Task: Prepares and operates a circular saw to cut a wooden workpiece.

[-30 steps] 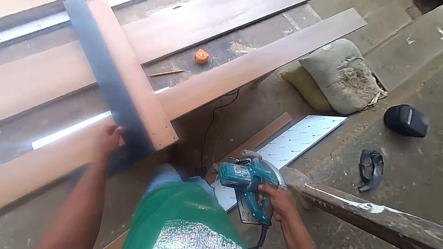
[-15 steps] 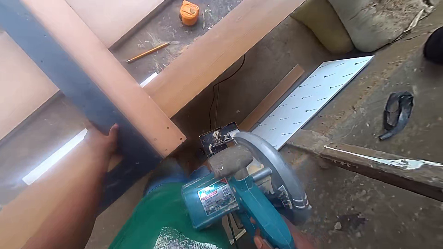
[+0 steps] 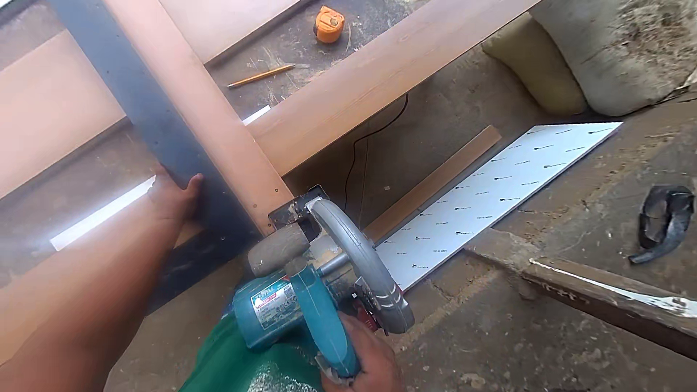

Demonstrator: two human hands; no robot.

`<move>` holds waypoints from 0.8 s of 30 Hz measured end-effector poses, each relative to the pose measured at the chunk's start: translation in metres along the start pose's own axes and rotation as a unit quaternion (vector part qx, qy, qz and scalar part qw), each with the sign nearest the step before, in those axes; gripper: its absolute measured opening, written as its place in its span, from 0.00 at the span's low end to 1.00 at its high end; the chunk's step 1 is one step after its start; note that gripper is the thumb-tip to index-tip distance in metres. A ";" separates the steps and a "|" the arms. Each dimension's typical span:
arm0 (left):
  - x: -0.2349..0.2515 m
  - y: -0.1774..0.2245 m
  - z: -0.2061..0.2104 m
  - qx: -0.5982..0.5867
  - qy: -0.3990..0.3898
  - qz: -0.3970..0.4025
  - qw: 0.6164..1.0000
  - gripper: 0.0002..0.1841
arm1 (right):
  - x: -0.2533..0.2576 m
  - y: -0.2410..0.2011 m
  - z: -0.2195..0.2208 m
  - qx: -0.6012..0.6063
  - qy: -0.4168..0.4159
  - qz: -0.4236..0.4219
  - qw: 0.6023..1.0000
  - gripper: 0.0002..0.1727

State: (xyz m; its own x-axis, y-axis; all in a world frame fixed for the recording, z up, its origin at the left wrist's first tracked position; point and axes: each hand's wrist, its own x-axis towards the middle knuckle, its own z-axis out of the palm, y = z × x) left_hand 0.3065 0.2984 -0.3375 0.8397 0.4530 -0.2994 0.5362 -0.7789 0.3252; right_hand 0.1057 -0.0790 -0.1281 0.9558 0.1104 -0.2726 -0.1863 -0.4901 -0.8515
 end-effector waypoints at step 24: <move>0.003 -0.009 0.004 0.024 -0.010 0.000 1.000 0.64 | 0.024 -0.011 0.036 -0.008 -0.150 0.077 0.986 0.33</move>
State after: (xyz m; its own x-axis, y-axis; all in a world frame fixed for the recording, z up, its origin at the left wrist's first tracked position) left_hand 0.3037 0.3049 -0.3445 0.8372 0.4446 -0.3184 0.5314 -0.7989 0.2816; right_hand 0.1224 -0.0401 -0.1412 0.8053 0.2839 -0.5205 -0.3176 -0.5348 -0.7830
